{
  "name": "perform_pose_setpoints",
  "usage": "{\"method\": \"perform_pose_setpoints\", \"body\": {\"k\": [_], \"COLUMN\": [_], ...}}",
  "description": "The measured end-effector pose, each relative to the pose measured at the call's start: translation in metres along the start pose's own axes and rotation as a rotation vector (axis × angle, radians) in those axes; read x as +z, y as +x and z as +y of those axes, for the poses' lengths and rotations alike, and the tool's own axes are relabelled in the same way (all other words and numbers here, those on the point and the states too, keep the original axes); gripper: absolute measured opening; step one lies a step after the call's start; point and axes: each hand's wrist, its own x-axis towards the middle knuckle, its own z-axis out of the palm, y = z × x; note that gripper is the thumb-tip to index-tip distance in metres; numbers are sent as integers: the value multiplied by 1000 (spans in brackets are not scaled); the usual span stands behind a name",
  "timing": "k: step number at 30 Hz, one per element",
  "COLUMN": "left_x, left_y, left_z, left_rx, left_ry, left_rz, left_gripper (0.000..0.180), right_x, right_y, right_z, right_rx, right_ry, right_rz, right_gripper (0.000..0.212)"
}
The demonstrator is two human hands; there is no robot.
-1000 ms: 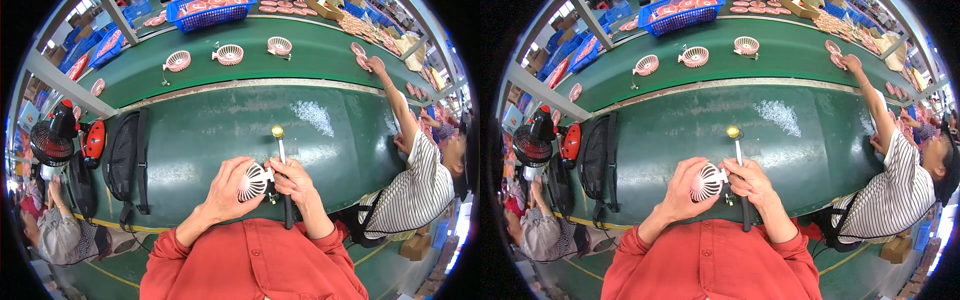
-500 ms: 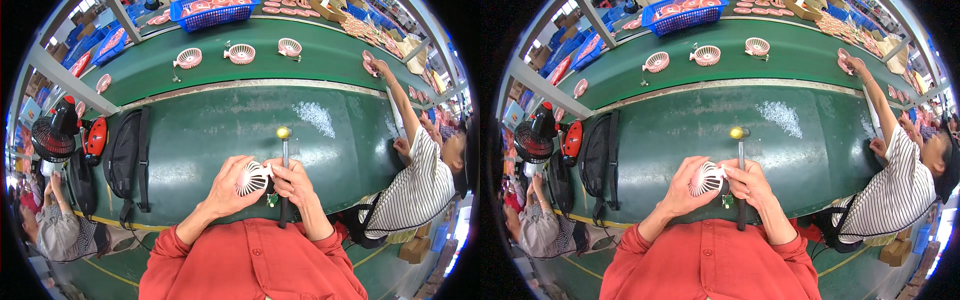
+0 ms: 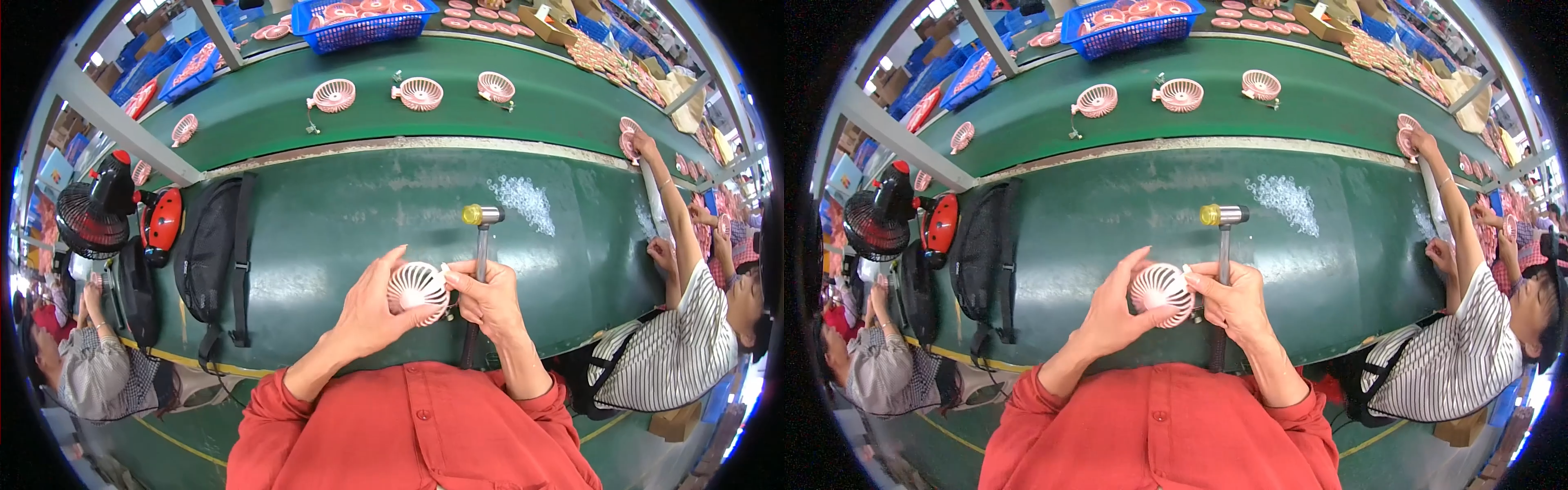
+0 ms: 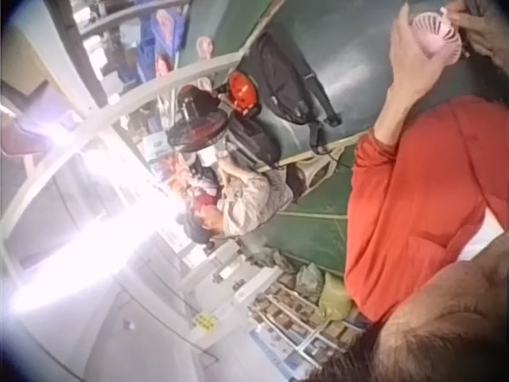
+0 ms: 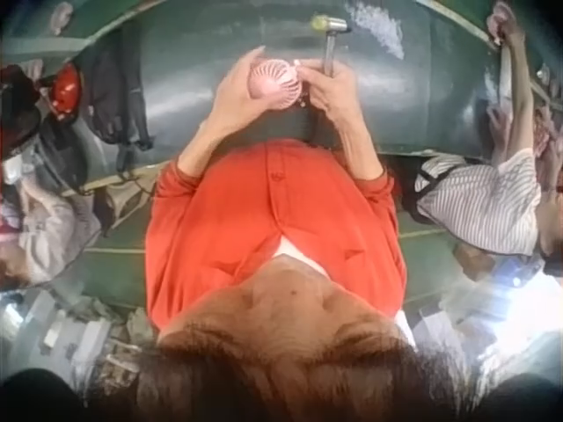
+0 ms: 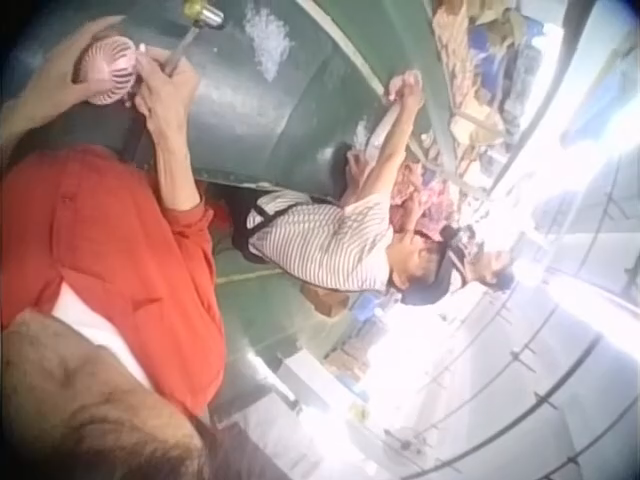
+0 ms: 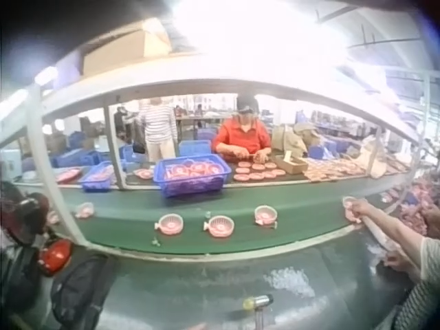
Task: The person assembles portable fan covers by fitting plastic casing pieces together, tapping them into place with a small mallet, and placing the assembled pieces onto a conveyor belt.
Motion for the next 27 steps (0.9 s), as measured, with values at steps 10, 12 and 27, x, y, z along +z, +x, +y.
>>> {"method": "perform_pose_setpoints", "body": {"k": [10,12,27], "left_x": [-92,-124,11], "left_y": [85,114,296], "left_z": [-41,-67,-83], "left_rx": [260,239,338], "left_ry": [668,896,409], "left_rz": [373,532,-59], "left_gripper": [36,37,59], "right_x": [-15,-10,-22], "right_y": [-2,-5,-11], "right_z": [-12,-16,6], "right_rx": [-247,-308,-329], "right_ry": [-267,-239,-272], "right_rz": [319,370,149], "right_gripper": [18,17,21]}}
